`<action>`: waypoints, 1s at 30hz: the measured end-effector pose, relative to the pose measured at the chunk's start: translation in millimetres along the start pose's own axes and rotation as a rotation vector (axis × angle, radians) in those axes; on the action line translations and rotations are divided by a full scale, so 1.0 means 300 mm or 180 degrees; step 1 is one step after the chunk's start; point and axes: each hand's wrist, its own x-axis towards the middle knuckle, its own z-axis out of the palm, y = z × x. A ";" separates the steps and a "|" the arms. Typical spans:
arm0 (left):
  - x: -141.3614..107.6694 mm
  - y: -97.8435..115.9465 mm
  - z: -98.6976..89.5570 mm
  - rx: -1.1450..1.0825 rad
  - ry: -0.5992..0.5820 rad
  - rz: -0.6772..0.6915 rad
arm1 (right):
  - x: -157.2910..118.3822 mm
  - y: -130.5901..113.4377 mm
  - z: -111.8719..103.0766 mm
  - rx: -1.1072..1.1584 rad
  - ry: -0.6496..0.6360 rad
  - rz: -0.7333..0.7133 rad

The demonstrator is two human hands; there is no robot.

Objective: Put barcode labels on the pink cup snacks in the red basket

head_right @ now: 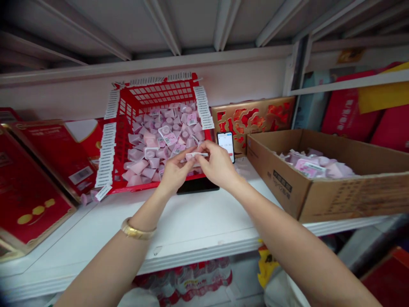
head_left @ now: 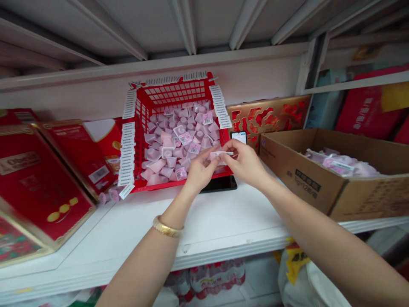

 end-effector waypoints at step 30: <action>0.119 -0.005 0.005 0.2209 0.0334 -0.0154 | -0.028 -0.065 -0.140 -0.2715 -0.0498 -0.0459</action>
